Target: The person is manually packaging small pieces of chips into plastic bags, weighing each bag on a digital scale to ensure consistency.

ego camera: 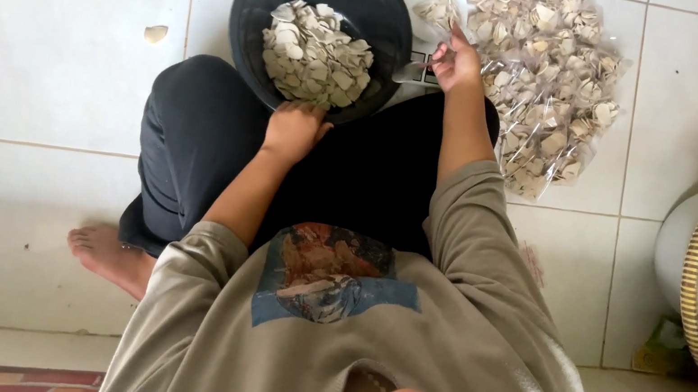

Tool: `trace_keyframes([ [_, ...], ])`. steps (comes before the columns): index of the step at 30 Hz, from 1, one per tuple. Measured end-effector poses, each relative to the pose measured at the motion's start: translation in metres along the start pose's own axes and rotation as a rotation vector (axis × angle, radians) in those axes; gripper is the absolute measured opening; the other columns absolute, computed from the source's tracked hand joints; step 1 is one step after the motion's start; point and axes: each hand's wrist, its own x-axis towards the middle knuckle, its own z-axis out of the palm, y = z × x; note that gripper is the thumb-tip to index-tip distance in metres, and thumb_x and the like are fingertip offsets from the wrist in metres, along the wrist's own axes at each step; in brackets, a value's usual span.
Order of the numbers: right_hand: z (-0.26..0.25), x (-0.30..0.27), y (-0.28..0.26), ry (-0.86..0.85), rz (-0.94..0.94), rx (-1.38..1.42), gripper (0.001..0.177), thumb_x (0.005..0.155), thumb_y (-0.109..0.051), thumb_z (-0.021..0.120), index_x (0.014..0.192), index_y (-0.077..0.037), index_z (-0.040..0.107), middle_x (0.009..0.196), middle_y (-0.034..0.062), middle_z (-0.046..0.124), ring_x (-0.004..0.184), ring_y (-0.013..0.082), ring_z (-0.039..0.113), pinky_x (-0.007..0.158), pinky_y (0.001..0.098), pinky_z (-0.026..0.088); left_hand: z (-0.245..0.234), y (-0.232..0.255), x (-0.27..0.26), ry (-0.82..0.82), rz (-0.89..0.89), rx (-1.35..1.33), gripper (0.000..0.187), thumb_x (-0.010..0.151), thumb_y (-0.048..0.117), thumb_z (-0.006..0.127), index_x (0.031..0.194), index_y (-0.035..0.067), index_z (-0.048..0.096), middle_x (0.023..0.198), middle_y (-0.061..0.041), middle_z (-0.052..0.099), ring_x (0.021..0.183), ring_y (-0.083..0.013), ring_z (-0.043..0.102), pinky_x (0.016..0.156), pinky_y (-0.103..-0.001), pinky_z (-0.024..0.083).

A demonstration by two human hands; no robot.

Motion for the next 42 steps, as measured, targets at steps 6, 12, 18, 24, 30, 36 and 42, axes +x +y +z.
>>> trace_keyframes([
  [6,-0.005,-0.001,-0.001,0.076,-0.001,0.141,0.032,0.100,0.003,0.048,0.125,-0.004,0.066,0.133,0.0195,0.051,0.063,0.0164,0.053,0.052,0.0254,0.051,-0.025,-0.003,-0.007,-0.003,0.049,-0.232,0.040,0.098,0.031,0.069,0.131,0.009,0.068,0.131,-0.016,0.066,0.121,-0.0401,0.061,0.102,-0.054,0.049],
  [12,-0.003,-0.014,-0.001,0.099,-0.008,0.129,0.032,0.100,0.004,0.047,0.125,-0.004,0.065,0.144,0.0238,0.048,0.064,0.0177,0.057,0.054,0.0269,0.055,-0.031,-0.006,-0.008,0.023,0.021,-0.388,0.032,0.099,0.021,0.065,0.127,0.006,0.071,0.138,-0.020,0.061,0.123,-0.0421,0.060,0.101,-0.057,0.049],
  [18,0.000,-0.017,-0.001,0.106,0.002,0.100,0.033,0.103,0.003,0.045,0.129,-0.006,0.062,0.128,0.0248,0.055,0.063,0.0196,0.059,0.053,0.0287,0.054,-0.034,-0.005,-0.009,0.073,0.041,-0.411,0.026,0.099,0.019,0.065,0.120,0.007,0.074,0.142,-0.020,0.059,0.123,-0.0415,0.062,0.099,-0.056,0.051],
  [24,-0.014,0.014,0.005,0.041,-0.004,0.065,0.017,0.102,-0.001,0.053,0.113,0.002,0.066,0.090,0.0119,0.068,0.063,0.0174,0.059,0.059,0.0263,0.056,-0.032,-0.007,-0.008,0.110,0.084,-0.449,0.024,0.100,0.017,0.064,0.118,0.004,0.075,0.141,-0.022,0.060,0.119,-0.0413,0.065,0.098,-0.054,0.053],
  [30,-0.020,-0.002,-0.003,-0.043,-0.054,0.160,0.021,0.094,0.000,0.062,0.113,0.001,0.072,0.112,0.0092,0.072,0.062,0.0095,0.055,0.059,0.0199,0.053,-0.025,-0.006,-0.008,-0.001,0.091,-0.373,0.031,0.099,0.022,0.065,0.126,0.008,0.070,0.142,-0.019,0.058,0.121,-0.0426,0.062,0.101,-0.059,0.048],
  [36,-0.044,-0.039,-0.046,-0.174,-0.078,0.128,0.036,0.098,-0.010,0.056,0.134,-0.005,0.064,0.138,0.0066,0.067,0.051,0.0043,0.047,0.045,0.0159,0.036,-0.037,0.000,-0.006,-0.162,0.068,-0.321,0.049,0.094,0.026,0.067,0.139,0.009,0.059,0.118,-0.018,0.068,0.114,-0.0424,0.061,0.098,-0.055,0.047],
  [42,-0.073,-0.174,-0.125,-0.346,-0.303,0.046,0.030,0.105,0.002,0.037,0.112,0.007,0.066,0.093,0.0125,0.074,0.044,0.0039,0.045,0.036,0.0152,0.032,-0.016,-0.007,-0.009,-0.131,0.099,-0.287,0.053,0.092,0.029,0.069,0.140,0.007,0.060,0.121,-0.017,0.069,0.116,-0.0406,0.062,0.100,-0.053,0.045],
])
